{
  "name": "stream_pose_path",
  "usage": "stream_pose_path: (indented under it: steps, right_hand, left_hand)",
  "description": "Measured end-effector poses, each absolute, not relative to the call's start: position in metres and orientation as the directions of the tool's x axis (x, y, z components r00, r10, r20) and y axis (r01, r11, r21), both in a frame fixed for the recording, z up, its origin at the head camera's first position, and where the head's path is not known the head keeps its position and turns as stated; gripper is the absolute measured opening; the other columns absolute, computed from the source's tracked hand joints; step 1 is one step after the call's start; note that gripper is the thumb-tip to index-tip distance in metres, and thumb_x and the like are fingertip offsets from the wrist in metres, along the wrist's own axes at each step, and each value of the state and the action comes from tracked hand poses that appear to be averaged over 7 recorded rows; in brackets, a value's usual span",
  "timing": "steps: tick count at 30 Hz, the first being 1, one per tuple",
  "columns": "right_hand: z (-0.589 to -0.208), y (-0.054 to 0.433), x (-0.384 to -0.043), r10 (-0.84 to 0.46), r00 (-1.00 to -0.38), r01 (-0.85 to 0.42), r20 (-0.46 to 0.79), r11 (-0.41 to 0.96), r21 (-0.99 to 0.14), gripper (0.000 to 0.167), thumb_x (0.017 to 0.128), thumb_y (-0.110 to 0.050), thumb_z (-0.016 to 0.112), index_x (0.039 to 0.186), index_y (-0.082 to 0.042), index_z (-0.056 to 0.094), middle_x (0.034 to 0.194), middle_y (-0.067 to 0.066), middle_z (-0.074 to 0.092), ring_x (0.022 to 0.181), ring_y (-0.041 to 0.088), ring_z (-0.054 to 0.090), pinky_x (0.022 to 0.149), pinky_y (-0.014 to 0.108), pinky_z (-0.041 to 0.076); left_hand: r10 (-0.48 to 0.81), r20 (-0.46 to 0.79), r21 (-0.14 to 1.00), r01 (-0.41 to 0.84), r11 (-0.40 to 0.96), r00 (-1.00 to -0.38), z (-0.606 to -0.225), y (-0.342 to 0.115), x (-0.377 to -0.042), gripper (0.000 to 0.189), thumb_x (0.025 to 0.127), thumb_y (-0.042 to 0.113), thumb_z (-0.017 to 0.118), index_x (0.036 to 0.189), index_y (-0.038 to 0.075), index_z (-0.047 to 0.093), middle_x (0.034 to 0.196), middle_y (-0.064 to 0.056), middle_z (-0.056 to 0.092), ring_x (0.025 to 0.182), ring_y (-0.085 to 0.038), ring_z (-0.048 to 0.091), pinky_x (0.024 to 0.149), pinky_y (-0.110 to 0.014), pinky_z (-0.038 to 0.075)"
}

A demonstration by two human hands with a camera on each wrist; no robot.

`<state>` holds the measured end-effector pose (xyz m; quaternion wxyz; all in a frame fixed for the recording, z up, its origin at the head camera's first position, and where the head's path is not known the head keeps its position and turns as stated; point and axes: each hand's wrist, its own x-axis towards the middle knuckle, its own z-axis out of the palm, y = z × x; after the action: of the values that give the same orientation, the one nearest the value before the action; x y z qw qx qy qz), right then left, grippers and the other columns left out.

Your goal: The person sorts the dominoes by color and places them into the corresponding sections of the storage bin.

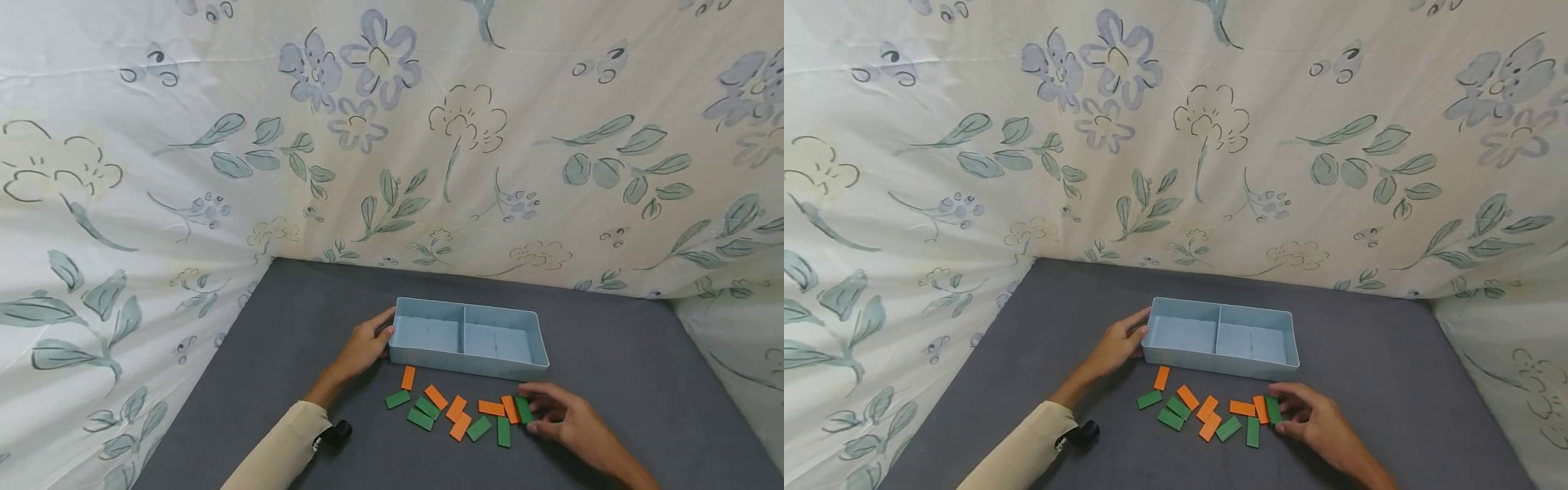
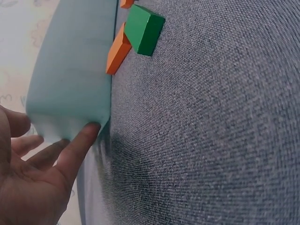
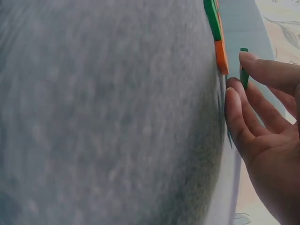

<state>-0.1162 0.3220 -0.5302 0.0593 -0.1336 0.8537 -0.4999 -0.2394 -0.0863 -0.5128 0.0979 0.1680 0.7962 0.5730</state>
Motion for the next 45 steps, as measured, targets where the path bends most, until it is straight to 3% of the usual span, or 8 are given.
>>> stream_pose_path:
  steps: [13,25,30,38,45]
  right_hand:
    - [-0.518,0.306,-0.110,-0.281,-0.956,-0.188,0.086,0.361,-0.913,0.058,0.091,-0.011,0.085,0.142,0.001,0.061,0.135,0.020,0.066,0.106,0.007,0.069,0.081,0.030,0.062]
    - [-0.504,0.290,-0.114,-0.244,-0.959,-0.212,0.145,0.278,-0.937,0.056,0.092,-0.004,0.082,0.143,0.002,0.060,0.130,-0.014,0.067,0.100,0.014,0.071,0.074,0.033,0.062]
    - [-0.501,0.284,-0.119,-0.231,-0.954,-0.252,0.192,0.268,-0.930,0.056,0.091,-0.002,0.083,0.143,-0.001,0.062,0.131,-0.012,0.069,0.106,0.007,0.068,0.078,0.030,0.062]
    - [-0.499,0.274,-0.124,-0.224,-0.944,-0.293,0.243,0.230,-0.928,0.055,0.091,0.004,0.080,0.142,0.005,0.059,0.134,-0.007,0.068,0.108,0.006,0.067,0.081,0.029,0.062]
    - [-0.498,0.262,-0.127,-0.185,-0.950,-0.294,0.252,0.255,-0.921,0.057,0.091,0.001,0.082,0.143,-0.003,0.061,0.136,-0.008,0.067,0.111,0.006,0.067,0.084,0.028,0.062]
  left_hand:
    - [0.378,0.035,0.948,0.151,0.280,-0.925,-0.515,-0.086,-0.239,0.054,0.115,0.014,0.049,0.167,0.009,0.035,0.163,-0.028,0.042,0.135,-0.045,0.058,0.089,-0.046,0.063]
    - [0.378,0.035,0.961,0.135,0.241,-0.925,-0.515,-0.085,-0.239,0.055,0.115,0.015,0.050,0.167,0.010,0.034,0.163,-0.029,0.041,0.134,-0.046,0.059,0.091,-0.047,0.062]
    - [0.375,0.033,0.960,0.134,0.246,-0.926,-0.515,-0.084,-0.240,0.055,0.115,0.015,0.050,0.167,0.010,0.033,0.163,-0.028,0.041,0.135,-0.046,0.058,0.091,-0.047,0.061]
    - [0.377,0.032,0.959,0.136,0.251,-0.926,-0.515,-0.085,-0.238,0.055,0.115,0.016,0.049,0.167,0.010,0.034,0.163,-0.029,0.041,0.135,-0.046,0.058,0.091,-0.047,0.062]
    - [0.365,0.038,0.951,0.145,0.271,-0.930,-0.515,-0.086,-0.238,0.054,0.115,0.017,0.050,0.167,0.011,0.035,0.163,-0.027,0.042,0.135,-0.045,0.059,0.089,-0.047,0.063]
